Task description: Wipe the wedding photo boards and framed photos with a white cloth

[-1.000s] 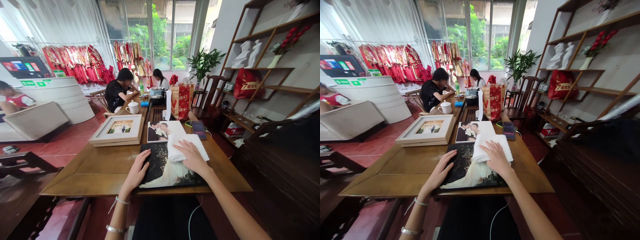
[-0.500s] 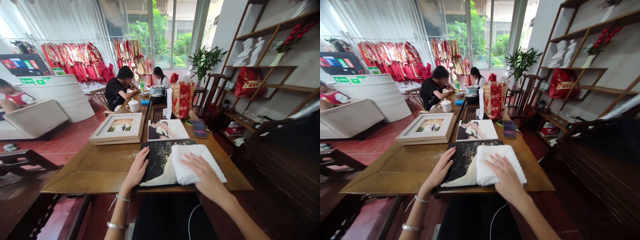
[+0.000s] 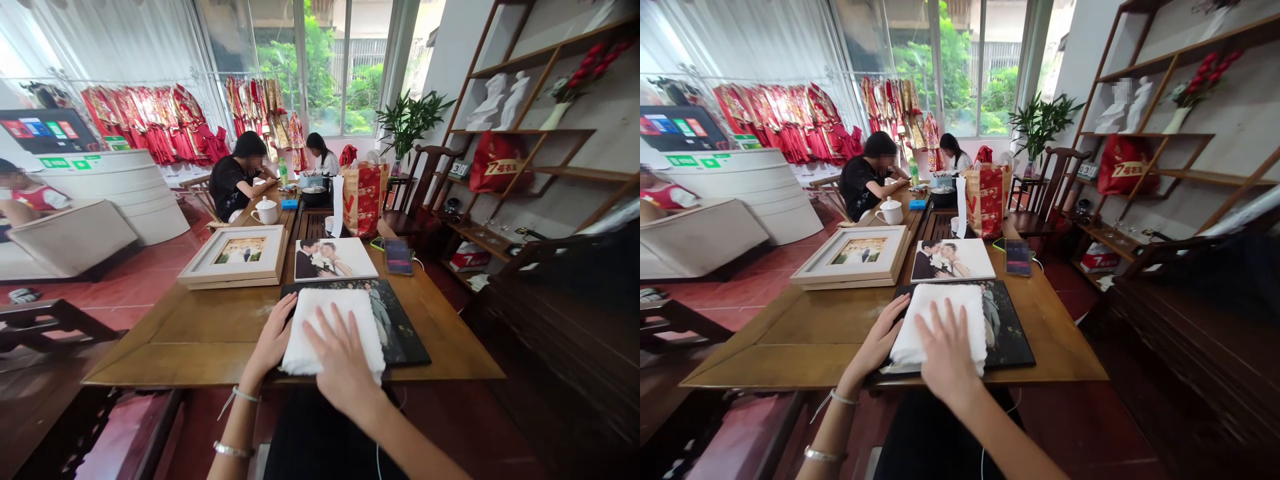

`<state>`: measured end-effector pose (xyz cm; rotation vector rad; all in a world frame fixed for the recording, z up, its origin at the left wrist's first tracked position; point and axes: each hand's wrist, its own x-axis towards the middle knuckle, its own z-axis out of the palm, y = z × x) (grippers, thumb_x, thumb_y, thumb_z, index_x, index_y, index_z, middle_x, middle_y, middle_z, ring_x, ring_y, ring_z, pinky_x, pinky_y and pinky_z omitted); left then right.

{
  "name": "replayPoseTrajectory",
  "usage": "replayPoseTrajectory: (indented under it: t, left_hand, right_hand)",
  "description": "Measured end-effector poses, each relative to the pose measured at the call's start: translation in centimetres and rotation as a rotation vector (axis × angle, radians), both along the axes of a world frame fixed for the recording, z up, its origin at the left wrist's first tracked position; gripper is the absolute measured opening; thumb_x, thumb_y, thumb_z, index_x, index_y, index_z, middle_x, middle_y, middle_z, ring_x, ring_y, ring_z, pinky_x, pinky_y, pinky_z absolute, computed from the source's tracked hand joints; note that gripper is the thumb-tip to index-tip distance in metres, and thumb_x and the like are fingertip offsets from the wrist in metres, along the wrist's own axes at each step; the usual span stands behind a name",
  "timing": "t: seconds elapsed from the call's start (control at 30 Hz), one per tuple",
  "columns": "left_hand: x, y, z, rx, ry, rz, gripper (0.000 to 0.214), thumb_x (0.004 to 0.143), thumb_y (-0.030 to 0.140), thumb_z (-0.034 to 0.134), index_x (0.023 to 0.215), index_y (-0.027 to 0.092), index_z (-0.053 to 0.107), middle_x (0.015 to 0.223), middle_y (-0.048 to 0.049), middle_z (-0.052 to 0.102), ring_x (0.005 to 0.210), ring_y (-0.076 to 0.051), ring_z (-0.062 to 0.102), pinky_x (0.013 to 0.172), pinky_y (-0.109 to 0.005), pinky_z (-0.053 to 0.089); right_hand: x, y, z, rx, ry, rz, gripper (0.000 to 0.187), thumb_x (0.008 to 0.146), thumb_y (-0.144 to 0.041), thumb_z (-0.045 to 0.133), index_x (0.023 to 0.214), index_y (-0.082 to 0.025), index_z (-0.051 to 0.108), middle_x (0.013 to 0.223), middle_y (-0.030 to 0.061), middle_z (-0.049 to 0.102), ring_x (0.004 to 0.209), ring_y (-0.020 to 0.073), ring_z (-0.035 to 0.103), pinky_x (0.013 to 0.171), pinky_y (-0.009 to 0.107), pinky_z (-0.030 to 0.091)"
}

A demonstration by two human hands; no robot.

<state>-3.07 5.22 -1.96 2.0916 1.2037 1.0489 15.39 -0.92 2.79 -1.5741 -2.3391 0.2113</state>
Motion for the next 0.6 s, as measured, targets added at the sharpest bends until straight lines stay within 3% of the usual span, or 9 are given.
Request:
replayPoseTrajectory:
  t: [0.13,0.27,0.33,0.43,0.6]
  left_hand:
    - [0.0,0.2,-0.2,0.003,-0.04,0.014,0.04,0.093,0.028,0.041,0.132,0.026,0.049,0.146,-0.0068,0.041,0.137,-0.021,0.035,0.114,-0.044,0.027]
    - [0.0,0.4,-0.3,0.023,-0.029,0.029,0.039,0.093,0.026,0.039,0.13,0.025,0.051,0.144,-0.0071,0.044,0.136,-0.02,0.037,0.114,-0.045,0.028]
    - [0.0,0.4,-0.3,0.021,-0.001,0.026,0.04,0.093,0.025,0.038,0.131,0.025,0.05,0.145,-0.0071,0.043,0.136,-0.02,0.036,0.114,-0.045,0.027]
    - [0.1,0.3,-0.2,0.032,0.033,0.025,0.04,0.094,0.024,0.035,0.132,0.023,0.05,0.144,-0.008,0.044,0.136,-0.019,0.037,0.115,-0.045,0.026]
    - [0.1,0.3,-0.3,0.05,0.051,0.037,0.04,0.094,0.024,0.035,0.13,0.023,0.051,0.143,-0.007,0.045,0.135,-0.02,0.038,0.114,-0.045,0.027]
  right_hand:
    - [-2.1,-4.9,-0.4,-0.043,0.077,0.082,0.076,0.071,-0.009,0.049,0.144,-0.016,0.032,0.155,0.0107,0.017,0.142,0.0326,-0.002,0.11,0.062,-0.007]
    - [-1.6,-6.0,-0.1,-0.101,0.139,0.138,0.077,0.066,-0.011,0.049,0.142,-0.017,0.037,0.154,0.0079,0.02,0.142,0.0307,0.002,0.111,0.06,-0.006]
    - [-0.5,-4.5,0.4,-0.113,0.158,0.122,0.077,0.063,-0.01,0.048,0.139,-0.02,0.042,0.152,0.006,0.028,0.142,0.0275,0.008,0.112,0.057,-0.004]
    - [1.3,-0.4,1.4,-0.132,0.181,0.056,0.075,0.061,-0.01,0.047,0.136,-0.019,0.047,0.145,0.008,0.041,0.14,0.027,0.02,0.112,0.056,0.002]
    - [1.2,7.7,3.0,-0.125,0.256,0.103,0.054,0.074,-0.014,0.046,0.126,-0.02,0.057,0.13,0.0076,0.058,0.123,0.0271,0.047,0.106,0.044,0.028]
